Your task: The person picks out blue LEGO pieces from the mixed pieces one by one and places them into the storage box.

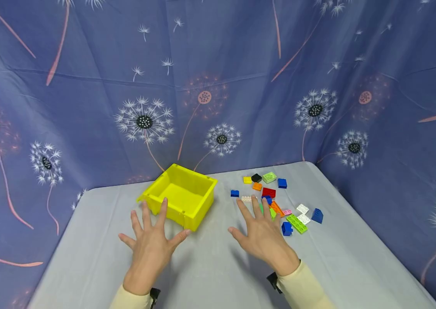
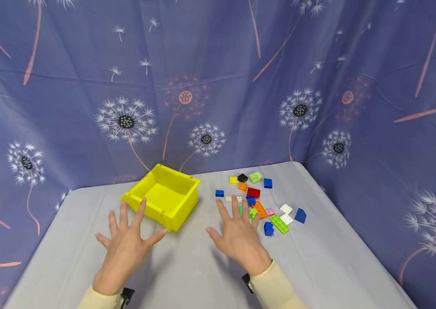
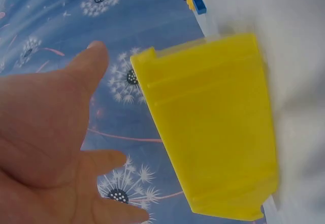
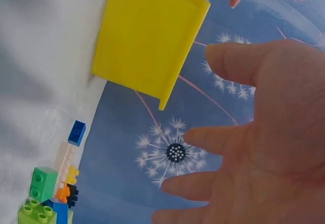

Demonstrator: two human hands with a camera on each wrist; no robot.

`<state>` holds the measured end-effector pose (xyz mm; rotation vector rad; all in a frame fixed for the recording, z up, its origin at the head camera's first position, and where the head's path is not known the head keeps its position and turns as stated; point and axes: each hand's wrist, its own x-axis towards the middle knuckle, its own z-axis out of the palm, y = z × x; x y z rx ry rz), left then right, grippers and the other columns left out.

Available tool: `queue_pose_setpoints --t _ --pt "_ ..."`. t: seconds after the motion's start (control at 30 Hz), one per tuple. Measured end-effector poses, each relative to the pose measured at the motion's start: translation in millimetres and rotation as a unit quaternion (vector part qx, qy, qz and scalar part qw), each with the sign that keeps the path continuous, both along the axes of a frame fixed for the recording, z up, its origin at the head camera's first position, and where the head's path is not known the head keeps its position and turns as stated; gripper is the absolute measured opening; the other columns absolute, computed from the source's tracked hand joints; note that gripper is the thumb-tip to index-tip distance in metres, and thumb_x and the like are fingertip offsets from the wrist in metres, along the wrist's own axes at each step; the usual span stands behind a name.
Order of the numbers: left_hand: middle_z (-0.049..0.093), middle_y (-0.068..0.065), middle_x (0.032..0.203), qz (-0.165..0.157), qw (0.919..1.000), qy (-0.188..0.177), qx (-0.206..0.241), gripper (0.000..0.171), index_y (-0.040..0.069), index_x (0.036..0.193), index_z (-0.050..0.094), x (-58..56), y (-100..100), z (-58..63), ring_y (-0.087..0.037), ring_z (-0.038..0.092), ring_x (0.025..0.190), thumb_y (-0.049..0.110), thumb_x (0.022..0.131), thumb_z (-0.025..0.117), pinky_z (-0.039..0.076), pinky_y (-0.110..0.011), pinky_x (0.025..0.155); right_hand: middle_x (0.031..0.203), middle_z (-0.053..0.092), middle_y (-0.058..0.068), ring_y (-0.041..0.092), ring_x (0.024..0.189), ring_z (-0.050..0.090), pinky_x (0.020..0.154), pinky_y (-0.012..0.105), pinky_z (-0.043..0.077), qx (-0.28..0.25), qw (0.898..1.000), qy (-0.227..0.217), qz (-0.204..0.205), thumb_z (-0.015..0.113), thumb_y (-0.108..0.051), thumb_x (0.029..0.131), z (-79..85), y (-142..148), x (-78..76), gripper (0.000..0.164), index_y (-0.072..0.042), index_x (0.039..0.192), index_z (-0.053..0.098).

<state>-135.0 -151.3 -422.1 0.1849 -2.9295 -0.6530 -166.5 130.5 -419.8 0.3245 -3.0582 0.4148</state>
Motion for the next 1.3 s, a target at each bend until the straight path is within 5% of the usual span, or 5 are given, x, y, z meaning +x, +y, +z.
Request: queue_pose_setpoints --t 0.43,0.8,1.3 --pt "0.013 -0.034 0.166 0.052 0.9982 0.015 0.024 0.107 0.015 0.166 0.021 -26.5 -20 4.7 -0.063 0.01 0.147 0.072 0.088 0.065 0.016 -0.086 0.098 0.168 0.019 0.026 0.055 0.153 0.013 0.115 0.074 0.019 -0.046 0.999 -0.024 0.01 0.065 -0.057 0.095 -12.9 -7 -44.6 0.085 -0.02 0.164 0.031" --pt "0.02 -0.041 0.159 0.069 0.9947 0.024 0.073 0.101 -0.004 0.161 0.024 -52.2 -35 -3.7 -0.064 0.028 0.139 0.062 0.096 0.061 0.032 -0.075 0.105 0.166 0.023 0.028 0.054 0.152 0.019 0.12 0.067 0.019 -0.079 0.996 -0.045 0.025 0.067 -0.046 0.098 -28.3 -14 -81.8 0.081 -0.016 0.164 0.032" --pt "0.023 -0.044 0.156 0.077 0.9901 0.026 0.114 0.096 -0.009 0.159 0.023 -78.8 -47 -20.6 -0.066 0.029 0.134 0.059 0.101 0.054 0.029 -0.073 0.109 0.165 0.025 0.03 0.056 0.149 0.025 0.113 0.071 0.03 -0.109 0.992 -0.066 0.01 0.069 -0.036 0.098 -38.3 -11 -119.9 0.077 -0.013 0.163 0.033"
